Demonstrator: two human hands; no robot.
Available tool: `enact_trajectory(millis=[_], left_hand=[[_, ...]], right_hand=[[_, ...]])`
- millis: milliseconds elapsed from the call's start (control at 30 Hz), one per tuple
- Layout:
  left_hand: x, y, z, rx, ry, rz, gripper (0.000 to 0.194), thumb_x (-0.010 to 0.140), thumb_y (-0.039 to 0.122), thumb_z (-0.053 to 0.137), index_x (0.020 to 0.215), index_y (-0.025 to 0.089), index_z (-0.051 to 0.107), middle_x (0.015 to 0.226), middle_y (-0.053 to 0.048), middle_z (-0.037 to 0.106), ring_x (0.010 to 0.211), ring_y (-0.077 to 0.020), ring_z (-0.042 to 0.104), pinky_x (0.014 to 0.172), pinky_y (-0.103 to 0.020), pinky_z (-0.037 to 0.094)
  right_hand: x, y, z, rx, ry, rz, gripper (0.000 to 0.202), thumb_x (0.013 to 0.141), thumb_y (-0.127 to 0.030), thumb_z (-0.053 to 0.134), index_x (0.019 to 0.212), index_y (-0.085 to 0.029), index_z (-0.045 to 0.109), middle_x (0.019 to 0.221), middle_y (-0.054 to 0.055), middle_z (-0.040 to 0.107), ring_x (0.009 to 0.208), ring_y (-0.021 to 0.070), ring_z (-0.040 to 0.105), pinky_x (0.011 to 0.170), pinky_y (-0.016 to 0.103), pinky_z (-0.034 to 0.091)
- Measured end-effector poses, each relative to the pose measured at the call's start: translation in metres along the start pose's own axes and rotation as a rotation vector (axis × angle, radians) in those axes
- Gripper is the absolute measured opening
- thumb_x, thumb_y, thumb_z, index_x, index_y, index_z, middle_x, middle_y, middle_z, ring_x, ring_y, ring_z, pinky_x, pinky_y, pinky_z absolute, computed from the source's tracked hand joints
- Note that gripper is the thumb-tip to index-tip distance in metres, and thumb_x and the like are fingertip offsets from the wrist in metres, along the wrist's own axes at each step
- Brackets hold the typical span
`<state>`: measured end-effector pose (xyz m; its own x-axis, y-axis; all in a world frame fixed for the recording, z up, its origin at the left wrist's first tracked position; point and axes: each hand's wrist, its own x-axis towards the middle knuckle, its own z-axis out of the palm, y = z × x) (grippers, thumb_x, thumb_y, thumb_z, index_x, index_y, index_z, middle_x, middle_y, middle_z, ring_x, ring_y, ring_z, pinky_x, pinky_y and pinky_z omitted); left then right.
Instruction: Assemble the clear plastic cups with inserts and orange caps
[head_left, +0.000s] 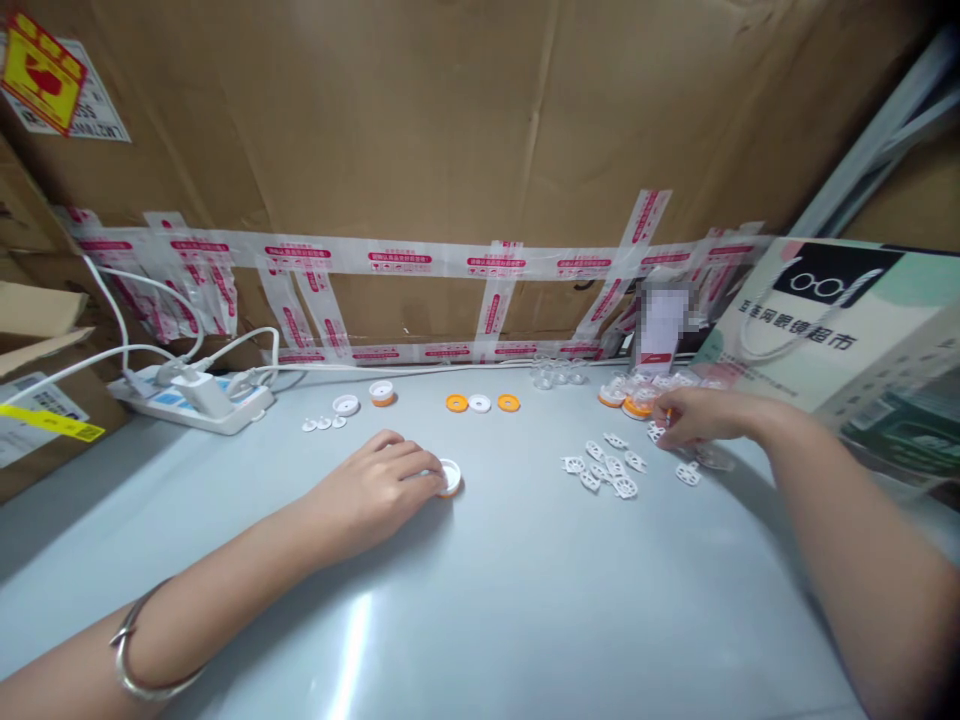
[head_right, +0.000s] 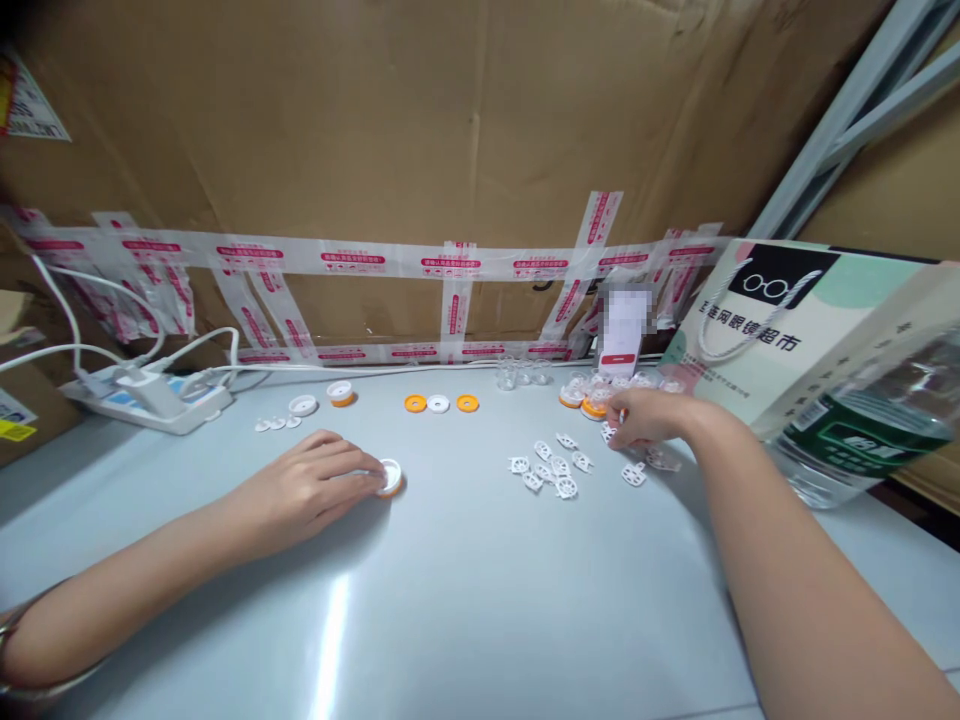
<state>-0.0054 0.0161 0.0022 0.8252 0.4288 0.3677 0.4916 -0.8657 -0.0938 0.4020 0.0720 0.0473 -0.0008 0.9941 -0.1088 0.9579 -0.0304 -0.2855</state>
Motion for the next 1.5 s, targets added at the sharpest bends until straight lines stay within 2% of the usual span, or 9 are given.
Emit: enact_trajectory(millis=[233,367,433,533,633,967,1233,1400,1500], left_hand=[[0.007,0.008,-0.008,-0.084,0.224,-0.04,0.018,0.086,0.013,0.05,0.102,0.017,0.058,0.094,-0.005,0.067,0.085,-0.0152,0.06,0.077,-0.031,0.041],[0.009,0.013,-0.009,-0.109,0.393,-0.106,0.025,0.082,0.015,0.057,0.108,0.016,0.056,0.095,-0.007,0.067,0.087,-0.0165,0.061,0.077,-0.032,0.045],[0.01,0.015,-0.008,-0.192,0.458,-0.186,0.033,0.081,0.018,0.06,0.113,0.017,0.054,0.1,-0.008,0.066,0.091,-0.0173,0.06,0.08,-0.032,0.047],[0.01,0.019,-0.008,-0.341,0.515,-0.293,0.036,0.08,0.022,0.062,0.115,0.019,0.053,0.102,-0.008,0.065,0.093,-0.0175,0.06,0.079,-0.032,0.05],[0.01,0.022,-0.009,-0.412,0.556,-0.264,0.029,0.079,0.018,0.063,0.108,0.02,0.057,0.097,-0.006,0.067,0.088,-0.0154,0.062,0.077,-0.03,0.052],[0.013,0.023,-0.015,-0.526,0.553,-0.273,0.026,0.079,0.009,0.061,0.103,0.018,0.062,0.092,-0.005,0.068,0.084,-0.0139,0.063,0.075,-0.027,0.053],[0.016,0.03,-0.011,-0.71,0.526,-0.522,0.027,0.079,0.02,0.061,0.106,0.021,0.062,0.093,-0.004,0.068,0.079,-0.0143,0.061,0.073,-0.03,0.052],[0.018,0.021,-0.015,-1.007,0.616,-0.743,0.038,0.081,0.025,0.059,0.117,0.019,0.051,0.089,-0.005,0.067,0.089,-0.0166,0.063,0.081,-0.032,0.051],[0.019,0.016,-0.017,-1.09,0.66,-0.787,0.038,0.079,0.025,0.061,0.115,0.018,0.05,0.088,-0.004,0.066,0.094,-0.0172,0.062,0.085,-0.032,0.05]], right_hand=[[-0.01,-0.065,0.003,0.42,-0.156,-0.165,0.019,0.071,-0.038,0.063,0.075,-0.019,0.064,0.071,0.001,0.064,0.068,0.0142,0.055,0.064,0.025,0.038],[-0.029,-0.137,0.047,1.168,-0.181,-0.254,0.022,0.064,-0.038,0.073,0.073,-0.019,0.065,0.072,-0.001,0.063,0.069,0.0112,0.056,0.07,0.025,0.041],[-0.043,-0.165,0.073,1.481,-0.379,-0.174,0.02,0.064,-0.036,0.074,0.073,-0.019,0.066,0.074,-0.002,0.062,0.068,0.0093,0.055,0.071,0.025,0.042],[-0.063,-0.189,0.1,1.694,-0.613,-0.085,0.019,0.066,-0.034,0.074,0.073,-0.018,0.067,0.072,-0.001,0.061,0.065,0.0083,0.053,0.066,0.023,0.04],[-0.075,-0.195,0.105,1.749,-0.671,-0.058,0.018,0.067,-0.032,0.073,0.075,-0.018,0.067,0.072,-0.001,0.06,0.064,0.0083,0.05,0.061,0.022,0.037],[-0.071,-0.192,0.101,1.723,-0.542,-0.108,0.02,0.065,-0.031,0.075,0.078,-0.017,0.066,0.07,-0.001,0.06,0.069,0.0101,0.054,0.068,0.023,0.039],[-0.072,-0.194,0.1,1.619,-0.536,-0.108,0.02,0.067,-0.037,0.072,0.072,-0.018,0.066,0.07,0.0,0.06,0.067,0.0097,0.054,0.061,0.021,0.038],[-0.042,-0.145,0.045,0.931,-0.262,-0.366,0.023,0.07,-0.041,0.067,0.079,-0.021,0.066,0.079,0.001,0.065,0.073,0.0136,0.056,0.07,0.027,0.041],[-0.021,-0.093,0.013,0.369,-0.113,-0.27,0.023,0.068,-0.041,0.065,0.077,-0.02,0.065,0.075,0.002,0.064,0.07,0.0169,0.056,0.064,0.029,0.041]])
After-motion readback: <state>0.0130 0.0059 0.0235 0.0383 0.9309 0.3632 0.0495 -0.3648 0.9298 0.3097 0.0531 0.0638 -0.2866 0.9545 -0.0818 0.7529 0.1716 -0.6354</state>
